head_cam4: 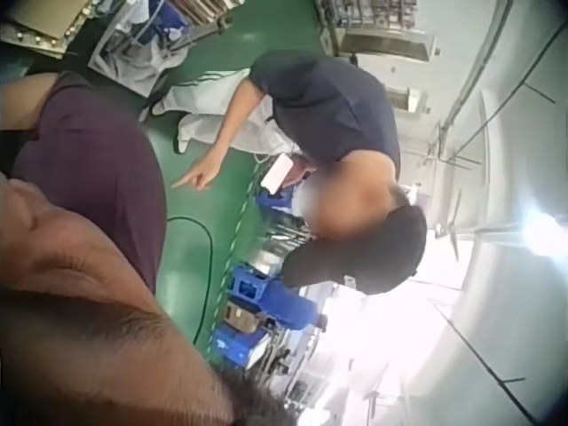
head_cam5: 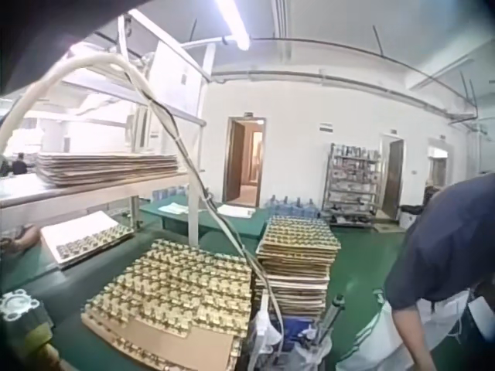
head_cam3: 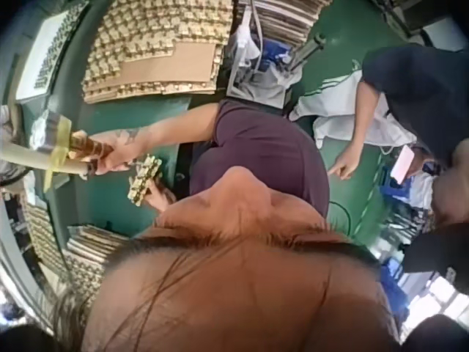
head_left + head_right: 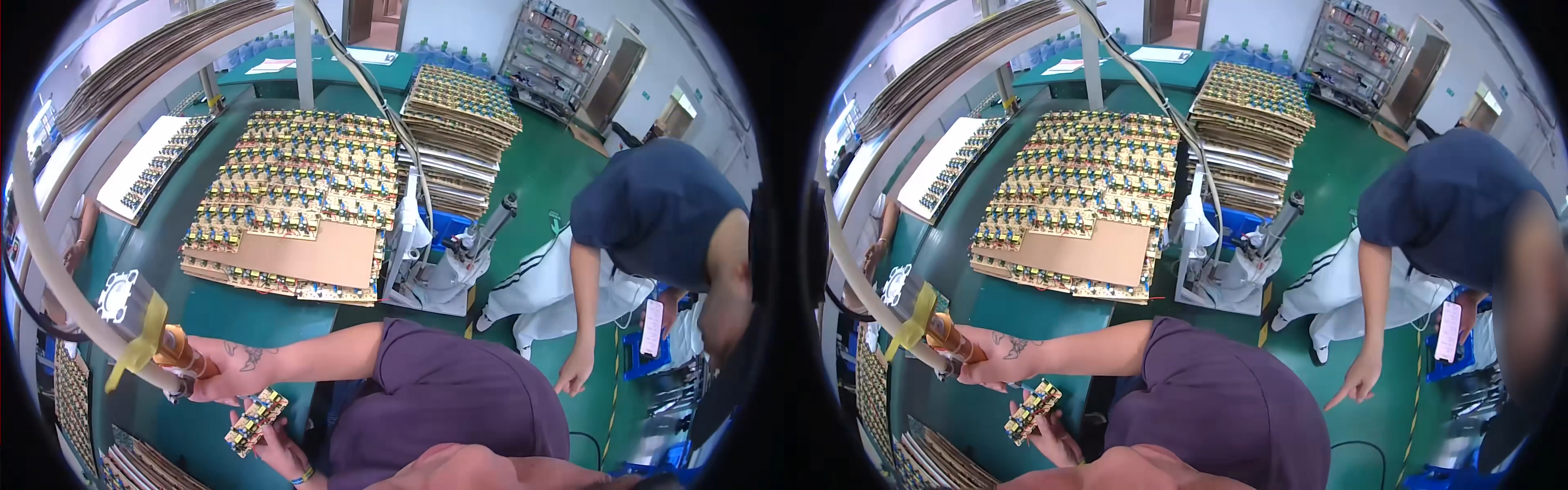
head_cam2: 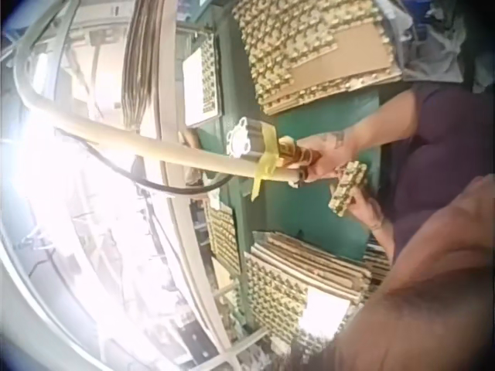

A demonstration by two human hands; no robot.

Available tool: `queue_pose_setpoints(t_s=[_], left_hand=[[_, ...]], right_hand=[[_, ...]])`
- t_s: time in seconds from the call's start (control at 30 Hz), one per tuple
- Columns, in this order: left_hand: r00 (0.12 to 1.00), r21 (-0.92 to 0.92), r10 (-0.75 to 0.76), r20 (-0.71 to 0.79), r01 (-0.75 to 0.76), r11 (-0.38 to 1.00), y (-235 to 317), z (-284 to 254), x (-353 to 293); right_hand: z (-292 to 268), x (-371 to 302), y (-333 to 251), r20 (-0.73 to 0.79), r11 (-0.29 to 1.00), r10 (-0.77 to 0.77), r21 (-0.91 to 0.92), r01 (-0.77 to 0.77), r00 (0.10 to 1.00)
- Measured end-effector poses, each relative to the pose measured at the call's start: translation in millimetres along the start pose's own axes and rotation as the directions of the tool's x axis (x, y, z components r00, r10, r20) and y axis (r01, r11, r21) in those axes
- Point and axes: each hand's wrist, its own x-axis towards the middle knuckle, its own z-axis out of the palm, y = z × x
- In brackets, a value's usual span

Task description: Applying a tool to circuit boards and organizing them at an assembly station.

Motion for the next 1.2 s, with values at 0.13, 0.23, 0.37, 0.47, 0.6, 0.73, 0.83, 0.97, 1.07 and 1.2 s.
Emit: queue_pose_setpoints(t_s=[0.13,0.23,0.37,0.47,0.6,0.73,0.83,0.97,1.07,1.2], left_hand=[[1.0,-0.006,-0.02,0.013,0.02,1.0,3.0,-15.2,0.8],[0.999,0.052,-0.018,-0.048,0.021,0.998,8.4,-18.1,-7.9],[0.99,-0.105,-0.136,-0.041,0.131,0.986,11.4,0.8,2.7],[0.987,-0.173,-0.137,0.081,0.149,0.974,0.9,-11.3,11.7],[0.991,-0.169,-0.068,0.114,0.087,0.982,-2.5,0.6,16.6],[0.986,-0.184,-0.05,0.16,0.079,0.98,-8.0,-1.9,18.1],[0.977,-0.189,-0.112,0.183,0.147,0.971,-12.9,-0.9,18.6],[0.964,-0.106,-0.15,0.218,0.177,0.979,-9.5,1.2,16.5],[0.964,-0.036,-0.119,0.24,0.131,0.991,-15.2,3.1,16.1],[0.969,-0.034,-0.09,0.232,0.1,0.994,-13.6,7.8,16.4]], right_hand=[[4.3,0.1,-18.7,0.056,0.99,0.141,0.021,-0.142,0.988],[2.4,7.5,6.8,0.074,0.991,0.112,0.061,-0.117,0.991],[-12.7,3.3,9.2,-0.119,0.999,0.033,-0.01,-0.034,0.992],[-7.4,7.6,-0.6,-0.191,0.922,0.161,0.379,-0.078,0.968],[-4.8,21.0,-4.0,-0.037,0.997,-0.065,0.032,0.066,0.997],[9.5,28.0,6.2,0.033,0.994,-0.047,0.099,0.044,0.998],[22.1,26.4,12.3,0.044,0.994,-0.025,0.111,0.02,0.999],[30.5,22.6,17.4,0.058,0.994,-0.004,0.108,-0.003,0.998],[32.1,19.9,18.6,0.107,0.996,-0.027,0.084,0.018,0.994],[34.5,15.7,17.1,0.074,0.996,-0.009,0.093,0.002,0.997]])
